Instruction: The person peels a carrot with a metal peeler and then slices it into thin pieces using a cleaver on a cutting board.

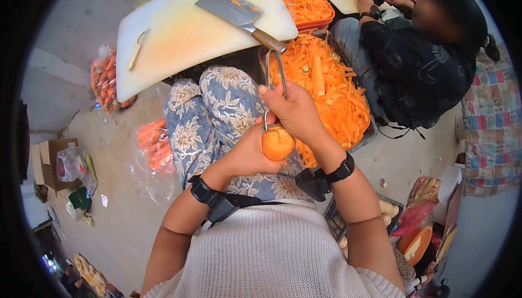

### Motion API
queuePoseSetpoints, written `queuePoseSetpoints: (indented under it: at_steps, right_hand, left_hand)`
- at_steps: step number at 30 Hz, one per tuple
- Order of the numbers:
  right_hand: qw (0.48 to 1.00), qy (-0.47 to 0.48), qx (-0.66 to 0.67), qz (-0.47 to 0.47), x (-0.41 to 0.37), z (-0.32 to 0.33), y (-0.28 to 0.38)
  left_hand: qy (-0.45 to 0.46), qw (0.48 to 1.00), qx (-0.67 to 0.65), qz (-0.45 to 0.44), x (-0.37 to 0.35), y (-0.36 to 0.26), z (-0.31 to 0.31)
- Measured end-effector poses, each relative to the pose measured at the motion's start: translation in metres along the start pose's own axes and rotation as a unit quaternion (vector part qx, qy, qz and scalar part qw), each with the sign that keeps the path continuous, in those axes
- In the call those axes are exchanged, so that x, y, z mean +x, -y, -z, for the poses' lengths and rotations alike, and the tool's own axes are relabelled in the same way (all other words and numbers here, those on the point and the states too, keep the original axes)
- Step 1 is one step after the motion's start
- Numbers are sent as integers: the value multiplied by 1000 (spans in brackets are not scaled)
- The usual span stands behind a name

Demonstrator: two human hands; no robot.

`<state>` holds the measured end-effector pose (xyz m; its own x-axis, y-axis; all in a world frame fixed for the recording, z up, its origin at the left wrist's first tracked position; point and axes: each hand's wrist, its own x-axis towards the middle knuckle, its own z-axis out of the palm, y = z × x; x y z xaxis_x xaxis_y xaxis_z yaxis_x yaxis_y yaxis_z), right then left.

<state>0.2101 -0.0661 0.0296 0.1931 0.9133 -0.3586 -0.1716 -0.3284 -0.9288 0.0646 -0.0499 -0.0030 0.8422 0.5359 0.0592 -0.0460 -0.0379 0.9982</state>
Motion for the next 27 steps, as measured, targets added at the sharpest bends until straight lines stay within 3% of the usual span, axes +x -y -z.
queuePoseSetpoints:
  at_steps: [3,5,9,11,12,13,14,15,16,18,20,22,24,27]
  right_hand:
    - [1000,-2,16,27,6,-1,3]
    - [999,-31,11,13,8,-4,5]
    - [999,-33,24,2,14,7,-5]
    - [986,-139,-79,50,16,14,-10]
    - [965,-213,-97,115,30,33,-20]
    - [935,-288,-112,178,41,59,-37]
    - [924,-322,-121,165,42,91,-52]
    - [915,-348,-133,155,47,113,-55]
    - [917,-342,-137,155,43,112,-45]
    - [895,-351,-253,108,21,111,-27]
    - [888,-349,-271,125,14,99,-20]
    - [936,-280,-116,179,6,69,-8]
    - [973,-190,-5,129,-10,38,13]
    - [990,-114,18,84,-26,2,24]
  left_hand:
    - [22,999,-4,25,4,0,6]
    - [61,986,-42,146,5,-2,9]
    - [36,992,-48,109,5,11,4]
    - [8,997,-25,68,5,13,1]
    - [10,997,-27,67,2,10,0]
    - [29,999,13,10,-3,4,-1]
    - [39,997,52,-50,-6,0,0]
    - [9,996,81,-47,-7,2,4]
    - [2,996,79,-46,-7,5,9]
    - [17,988,-95,122,-2,12,16]
    - [28,993,-88,75,0,14,14]
    - [41,997,-56,38,0,13,10]
    - [36,998,-39,24,-2,12,8]
    - [13,1000,-27,-6,-2,10,7]
